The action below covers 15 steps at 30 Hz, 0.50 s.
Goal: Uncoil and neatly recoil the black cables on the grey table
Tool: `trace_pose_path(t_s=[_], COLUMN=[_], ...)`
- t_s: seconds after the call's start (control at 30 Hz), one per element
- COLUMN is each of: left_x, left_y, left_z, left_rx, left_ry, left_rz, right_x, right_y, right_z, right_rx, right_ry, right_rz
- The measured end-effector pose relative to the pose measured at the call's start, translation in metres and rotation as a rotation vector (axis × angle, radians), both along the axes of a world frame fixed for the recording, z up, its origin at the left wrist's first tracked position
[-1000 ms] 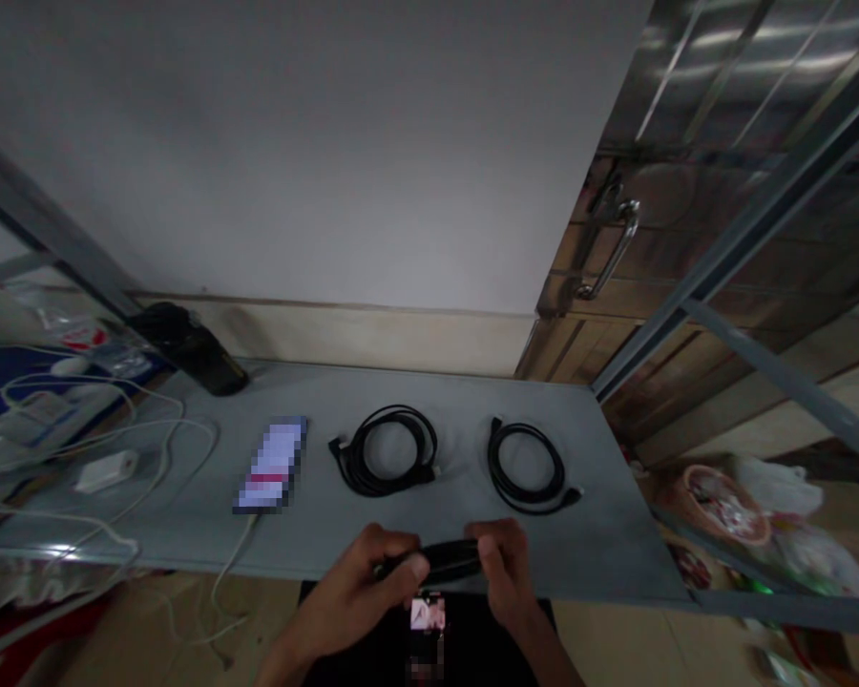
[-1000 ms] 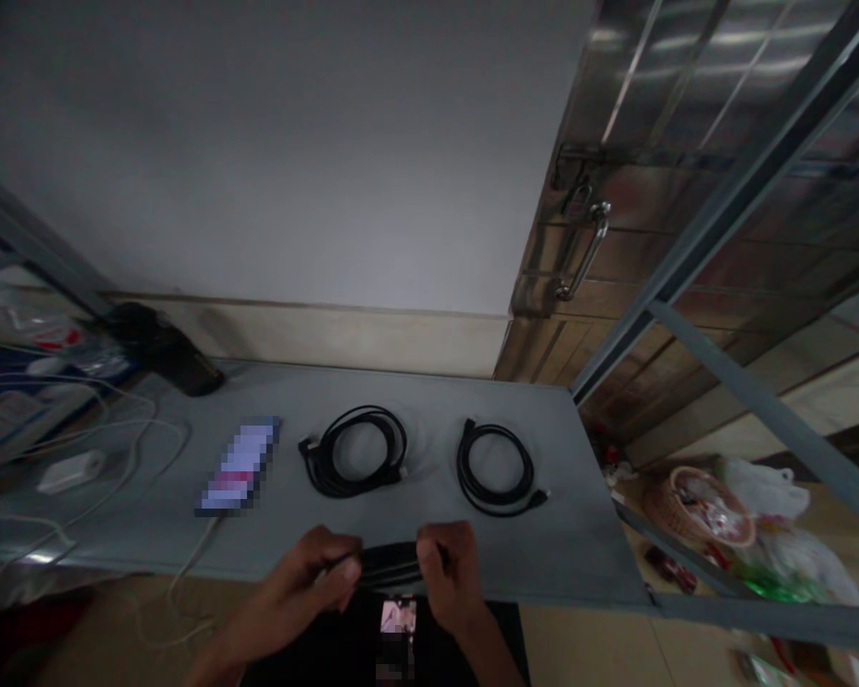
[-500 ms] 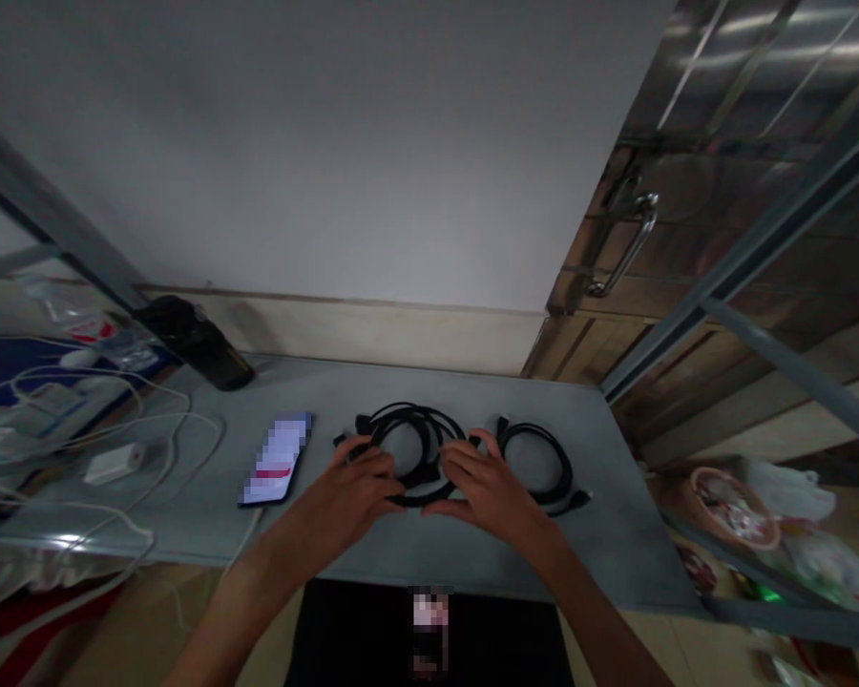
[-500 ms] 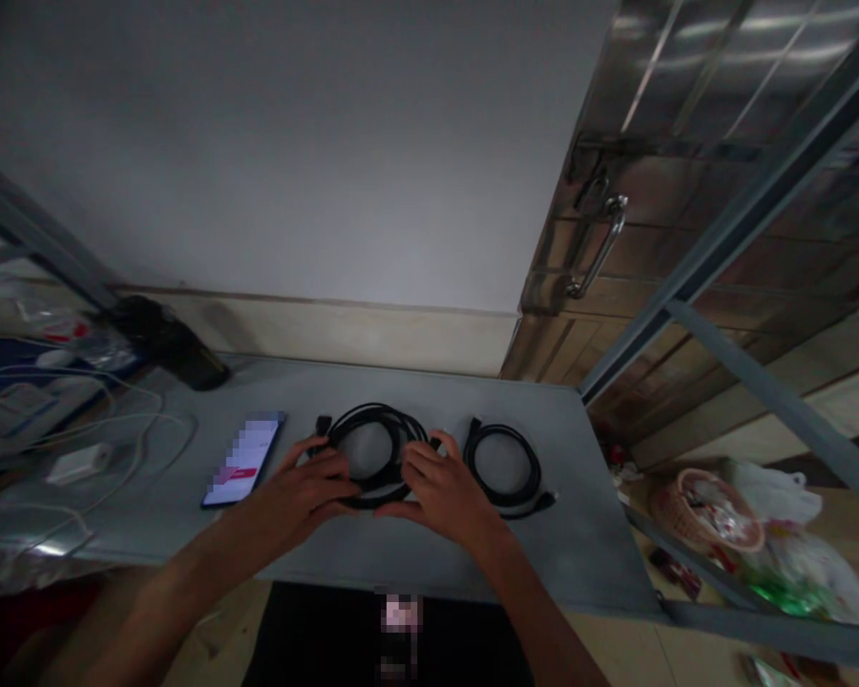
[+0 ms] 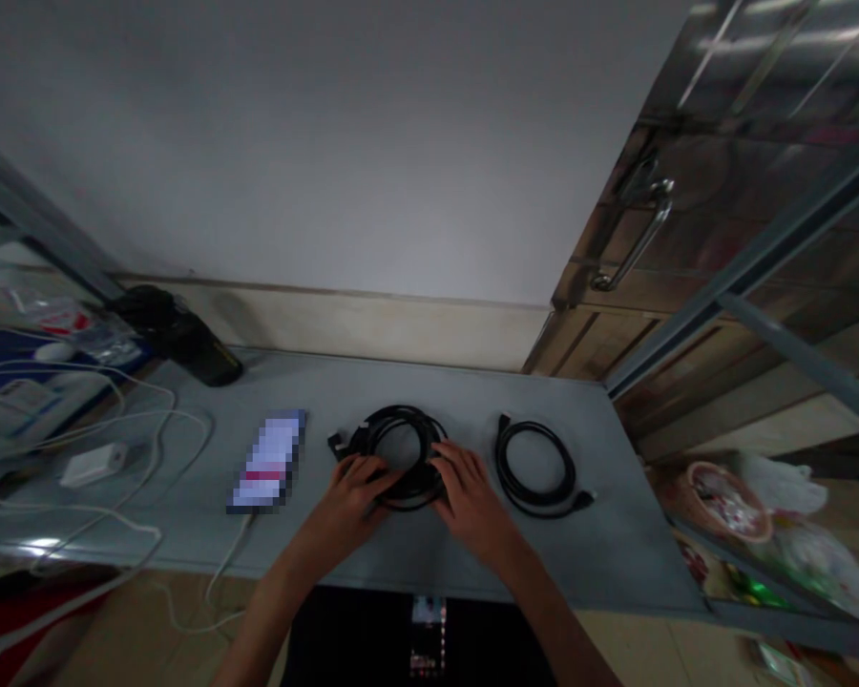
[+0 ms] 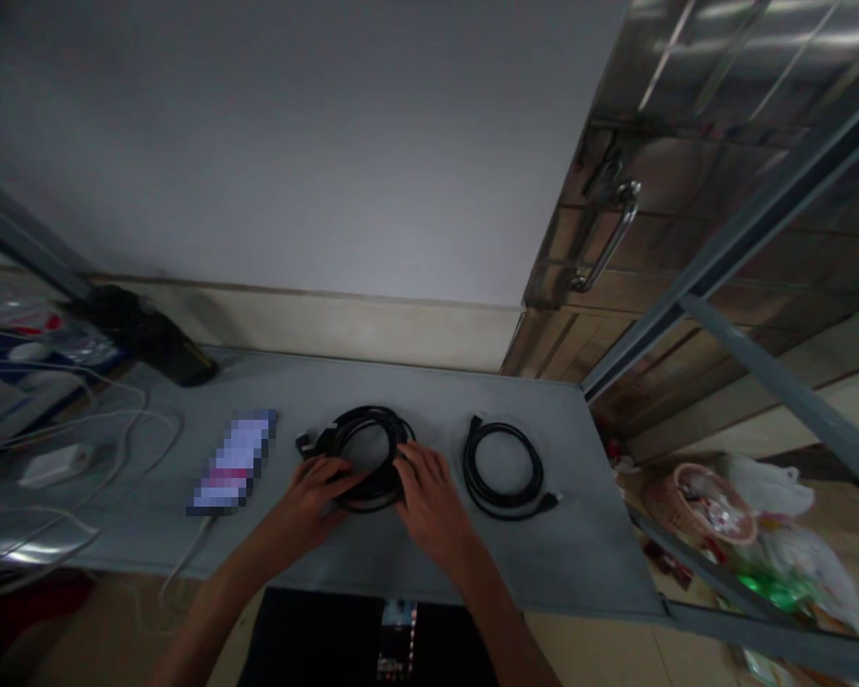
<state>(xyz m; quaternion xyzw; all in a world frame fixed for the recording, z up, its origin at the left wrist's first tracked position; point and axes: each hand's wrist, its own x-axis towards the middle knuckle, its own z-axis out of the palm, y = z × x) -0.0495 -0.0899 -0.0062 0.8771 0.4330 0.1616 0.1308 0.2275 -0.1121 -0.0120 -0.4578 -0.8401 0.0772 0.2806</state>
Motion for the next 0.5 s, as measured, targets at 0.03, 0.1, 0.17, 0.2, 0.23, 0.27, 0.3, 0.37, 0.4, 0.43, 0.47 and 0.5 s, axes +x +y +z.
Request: trace_pose_path(t_s=[0.03,0.1,0.17,0.2,0.23,0.27,0.3,0.37,0.4,0.43,0.47,0.5], left_x=[0.0,0.0,0.0,0.0,0.0,0.001,0.001,0.003,0.004,0.006,0.007,0.008], left_y=[-0.001,-0.003,-0.004,-0.005,-0.005,-0.006,-0.007,-0.008,-0.008,-0.008,-0.008,-0.008], left_z=[-0.002,-0.008,-0.014,-0.018,-0.021,-0.023,-0.025,-0.027,-0.026,-0.025,-0.024,-0.022], left_rx=[0.003,0.013,0.03,0.041,0.051,0.06,0.069,0.083,0.087,0.091,0.093,0.095], left_ry=[-0.007,-0.017,-0.021,-0.022,-0.021,-0.018,-0.011,0.013,0.024,0.033,0.037,0.036], left_rz=[0.008,0.018,0.031,0.041,0.054,0.067,0.079,0.104,0.111,0.109,0.102,0.087], right_x=[-0.001,-0.005,-0.012,-0.018,-0.023,-0.03,-0.036,-0.045,-0.047,-0.047,-0.045,-0.042], right_y=[-0.012,-0.043,-0.081,-0.101,-0.121,-0.139,-0.155,-0.18,-0.189,-0.197,-0.203,-0.208], right_z=[0.004,0.006,-0.007,-0.02,-0.038,-0.06,-0.085,-0.133,-0.153,-0.169,-0.18,-0.187], right_rx=[0.011,0.039,0.023,-0.003,-0.039,-0.104,-0.122,-0.138,-0.151,-0.168,-0.19,-0.215], right_ry=[0.038,0.15,0.246,0.277,0.294,0.278,0.229,0.125,0.101,0.077,0.056,0.039], right_rz=[-0.018,-0.04,-0.032,-0.014,0.016,0.008,0.008,0.019,0.033,0.028,0.018,0.002])
